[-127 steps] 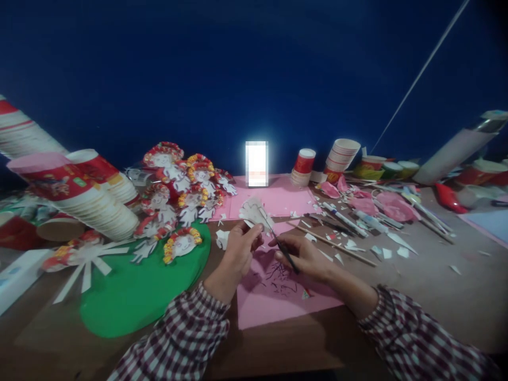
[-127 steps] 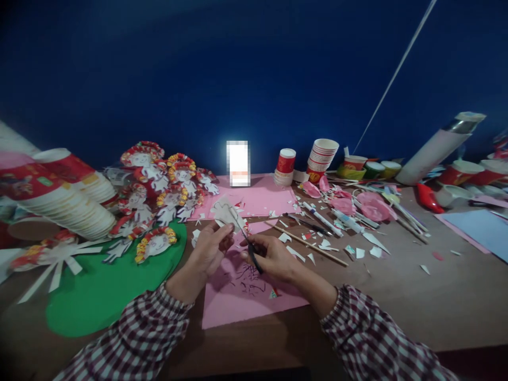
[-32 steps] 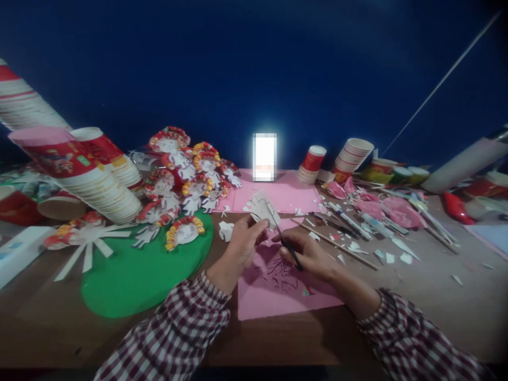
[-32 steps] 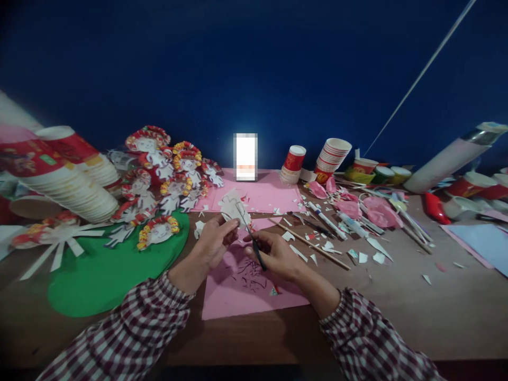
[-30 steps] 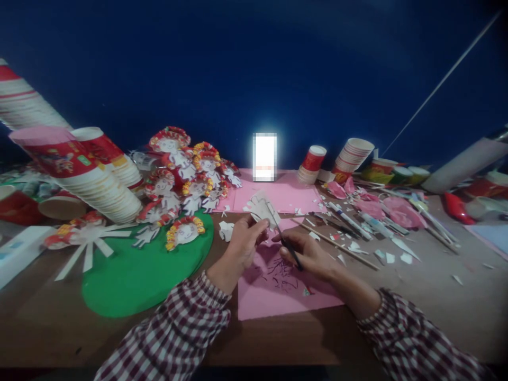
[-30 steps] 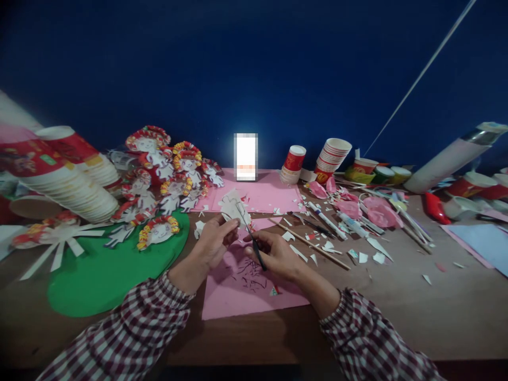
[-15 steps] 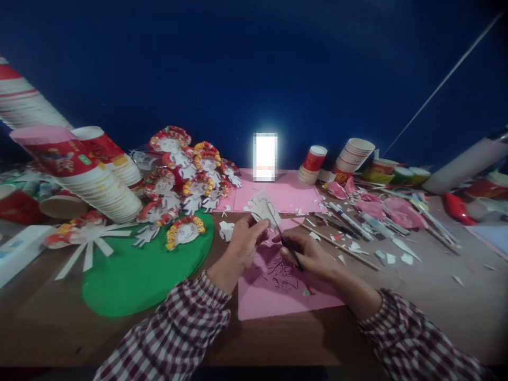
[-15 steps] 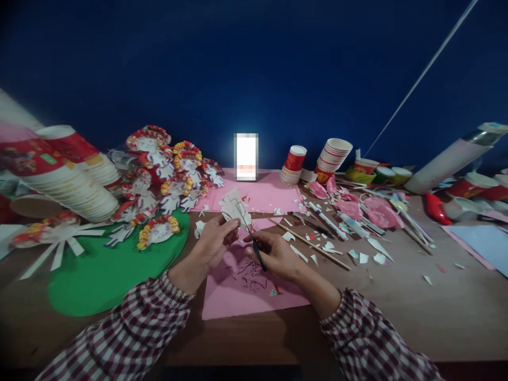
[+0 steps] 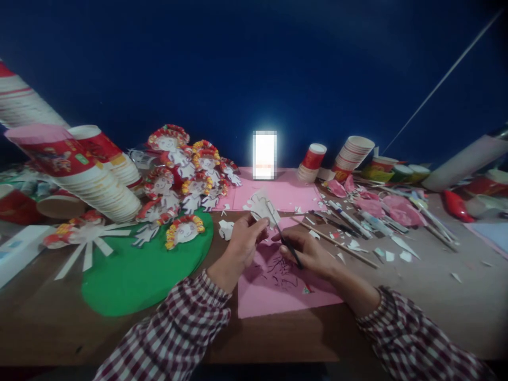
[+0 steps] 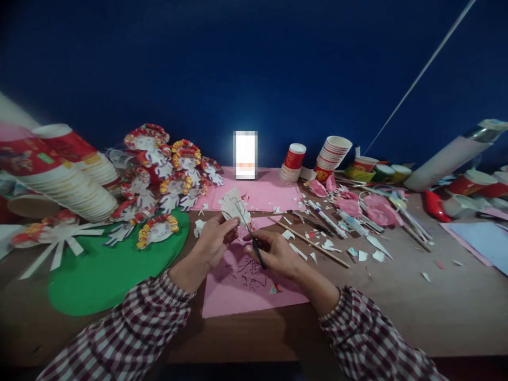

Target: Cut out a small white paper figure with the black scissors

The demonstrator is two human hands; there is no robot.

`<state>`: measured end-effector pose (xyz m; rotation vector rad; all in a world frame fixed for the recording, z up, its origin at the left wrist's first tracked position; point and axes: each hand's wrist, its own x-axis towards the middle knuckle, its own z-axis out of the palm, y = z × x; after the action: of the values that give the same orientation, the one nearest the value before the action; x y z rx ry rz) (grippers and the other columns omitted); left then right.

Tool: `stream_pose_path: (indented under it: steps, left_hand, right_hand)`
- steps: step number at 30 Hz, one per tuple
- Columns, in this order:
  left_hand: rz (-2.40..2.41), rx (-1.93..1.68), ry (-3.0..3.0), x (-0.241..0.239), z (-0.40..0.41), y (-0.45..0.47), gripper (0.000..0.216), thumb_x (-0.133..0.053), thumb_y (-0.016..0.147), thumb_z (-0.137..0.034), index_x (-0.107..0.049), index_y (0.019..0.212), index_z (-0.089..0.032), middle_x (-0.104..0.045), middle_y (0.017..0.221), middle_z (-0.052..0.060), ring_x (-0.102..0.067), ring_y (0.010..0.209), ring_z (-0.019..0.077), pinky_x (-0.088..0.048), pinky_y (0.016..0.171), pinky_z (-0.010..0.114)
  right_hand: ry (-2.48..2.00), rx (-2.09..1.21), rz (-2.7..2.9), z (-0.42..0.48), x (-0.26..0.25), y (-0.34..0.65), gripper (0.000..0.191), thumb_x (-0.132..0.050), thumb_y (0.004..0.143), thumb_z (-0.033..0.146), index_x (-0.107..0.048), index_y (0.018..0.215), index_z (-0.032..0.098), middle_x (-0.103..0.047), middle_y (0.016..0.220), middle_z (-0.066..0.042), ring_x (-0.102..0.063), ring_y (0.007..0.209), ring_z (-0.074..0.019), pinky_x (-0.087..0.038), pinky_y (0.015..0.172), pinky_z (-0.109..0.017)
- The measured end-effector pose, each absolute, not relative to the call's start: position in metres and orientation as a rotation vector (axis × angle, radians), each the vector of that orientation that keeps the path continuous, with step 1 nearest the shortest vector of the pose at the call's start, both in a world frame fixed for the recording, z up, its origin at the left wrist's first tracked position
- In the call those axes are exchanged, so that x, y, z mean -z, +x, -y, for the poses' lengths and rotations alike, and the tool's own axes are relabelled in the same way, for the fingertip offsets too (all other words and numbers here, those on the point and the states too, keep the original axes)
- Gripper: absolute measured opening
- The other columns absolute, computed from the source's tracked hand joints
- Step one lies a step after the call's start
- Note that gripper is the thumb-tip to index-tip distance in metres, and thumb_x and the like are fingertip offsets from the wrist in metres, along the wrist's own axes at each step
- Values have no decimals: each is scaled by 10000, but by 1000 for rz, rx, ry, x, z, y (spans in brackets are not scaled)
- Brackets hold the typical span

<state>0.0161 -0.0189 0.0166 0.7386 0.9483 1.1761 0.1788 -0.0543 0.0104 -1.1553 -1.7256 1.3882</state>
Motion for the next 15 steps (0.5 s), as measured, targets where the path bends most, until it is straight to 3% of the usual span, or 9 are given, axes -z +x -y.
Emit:
stream_pose_path:
  steps: [15]
  left_hand:
    - [-933,-1193,741,-14,18,16,221,-730,592,-244,-585,720,-138,-534,600,-43,-457,489,52,-392,511,196]
  right_hand:
    - [-1161,-1425,1674,56,-12,177,383,-589,809,432,-590,1030,120,-489,619,19,-446,499,-93,-363,457,-209]
